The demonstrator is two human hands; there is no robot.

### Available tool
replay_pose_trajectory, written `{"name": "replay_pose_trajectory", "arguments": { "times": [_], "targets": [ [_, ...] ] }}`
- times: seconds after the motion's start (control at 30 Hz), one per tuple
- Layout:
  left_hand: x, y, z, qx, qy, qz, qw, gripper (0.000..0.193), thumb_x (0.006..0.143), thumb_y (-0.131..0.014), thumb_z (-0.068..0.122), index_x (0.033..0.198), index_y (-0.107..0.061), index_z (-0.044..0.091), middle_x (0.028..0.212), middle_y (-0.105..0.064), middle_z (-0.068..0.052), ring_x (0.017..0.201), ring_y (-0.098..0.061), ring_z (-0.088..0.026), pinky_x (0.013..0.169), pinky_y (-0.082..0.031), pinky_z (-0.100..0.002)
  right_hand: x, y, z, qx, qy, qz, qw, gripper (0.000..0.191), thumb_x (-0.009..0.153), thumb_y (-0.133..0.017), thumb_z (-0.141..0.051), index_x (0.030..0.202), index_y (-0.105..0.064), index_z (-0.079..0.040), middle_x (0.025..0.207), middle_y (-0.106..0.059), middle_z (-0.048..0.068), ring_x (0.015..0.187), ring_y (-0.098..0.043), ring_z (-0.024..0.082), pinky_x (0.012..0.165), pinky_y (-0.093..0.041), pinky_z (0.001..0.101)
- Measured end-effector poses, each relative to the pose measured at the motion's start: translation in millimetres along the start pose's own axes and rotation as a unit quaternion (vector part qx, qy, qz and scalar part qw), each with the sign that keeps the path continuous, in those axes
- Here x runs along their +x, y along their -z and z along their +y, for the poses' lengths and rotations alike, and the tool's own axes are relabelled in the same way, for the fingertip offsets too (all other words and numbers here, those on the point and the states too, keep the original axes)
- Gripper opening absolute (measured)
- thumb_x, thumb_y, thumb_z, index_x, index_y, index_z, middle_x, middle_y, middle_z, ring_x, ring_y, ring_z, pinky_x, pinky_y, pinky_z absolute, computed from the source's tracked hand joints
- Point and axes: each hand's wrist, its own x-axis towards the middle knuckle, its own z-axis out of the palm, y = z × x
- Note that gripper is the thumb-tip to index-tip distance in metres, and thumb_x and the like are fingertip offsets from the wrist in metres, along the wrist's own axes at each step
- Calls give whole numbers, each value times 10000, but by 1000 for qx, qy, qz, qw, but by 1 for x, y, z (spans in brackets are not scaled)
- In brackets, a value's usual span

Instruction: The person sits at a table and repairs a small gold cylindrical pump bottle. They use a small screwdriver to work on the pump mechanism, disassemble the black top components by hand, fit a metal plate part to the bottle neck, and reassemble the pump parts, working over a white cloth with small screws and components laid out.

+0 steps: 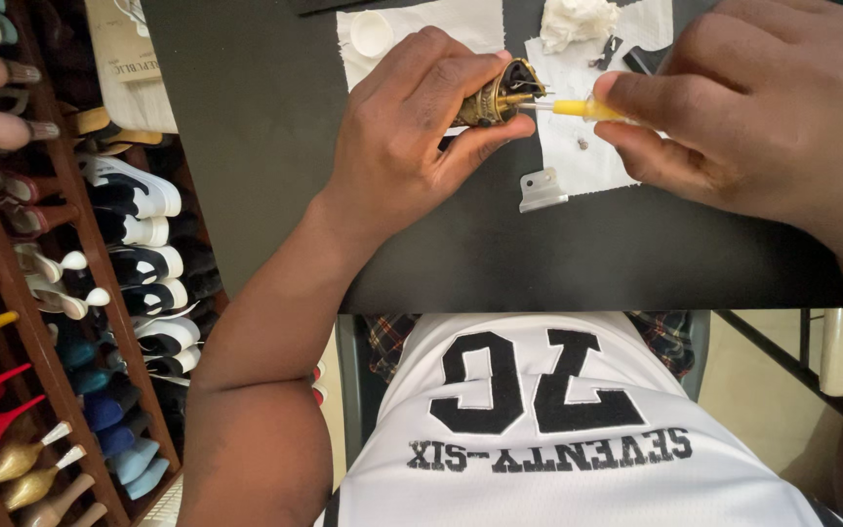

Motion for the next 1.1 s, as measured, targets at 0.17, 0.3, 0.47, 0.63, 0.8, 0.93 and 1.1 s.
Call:
{"name": "replay_pose_trajectory", "arguments": {
  "times": [0.17,0.3,0.47,0.63,0.8,0.93,1.1],
  "targets": [
    [1,5,5,2,4,-2,1000,490,993,-919,303,1316,-633,70,1039,-624,-55,883,-659,-207,746,-549,-322,6,4,-2,-12,21,6,1000,316,761,-966,-188,977,-779,-54,693,-574,54,608,-595,231,546,-462,372],
    [3,5,5,-7,8,-4,1000,485,982,-914,304,1307,-651,57,1073,-626,-57,870,-658,-208,738,-547,-324,7,5,0,-14,31,7,999,274,770,-928,-189,964,-780,-63,694,-575,40,604,-583,212,545,-445,362],
    [3,5,5,1,8,-4,1000,489,976,-909,322,1299,-651,62,1070,-628,-53,871,-655,-214,741,-548,-329,6,4,-2,-21,13,4,1000,251,801,-920,-202,970,-782,-80,715,-582,33,626,-582,204,563,-444,363],
    [3,6,3,0,8,-15,1000,473,980,-906,310,1285,-653,51,1064,-637,-62,897,-653,-227,771,-548,-344,8,7,-2,-35,25,-5,999,250,795,-935,-183,992,-803,-103,734,-597,28,646,-595,198,563,-453,360],
    [2,6,2,16,-10,-40,999,471,978,-894,298,1297,-653,48,1107,-643,-80,954,-645,-259,840,-550,-371,11,10,-9,-69,23,-5,997,263,857,-895,-172,1106,-808,-175,823,-603,1,727,-596,163,622,-449,320],
    [2,7,1,12,-10,-54,998,482,972,-881,291,1300,-646,27,1102,-638,-93,968,-650,-267,855,-554,-379,13,12,-12,-60,13,-26,998,271,800,-885,-208,1046,-798,-136,758,-598,19,701,-613,197,610,-478,354],
    [3,8,1,6,-9,-49,999,479,978,-895,294,1291,-648,28,1097,-633,-98,997,-650,-280,835,-554,-373,17,10,-9,43,-38,-44,997,333,800,-877,-258,1028,-757,-46,753,-587,56,697,-605,239,612,-473,385]
  ]
}}
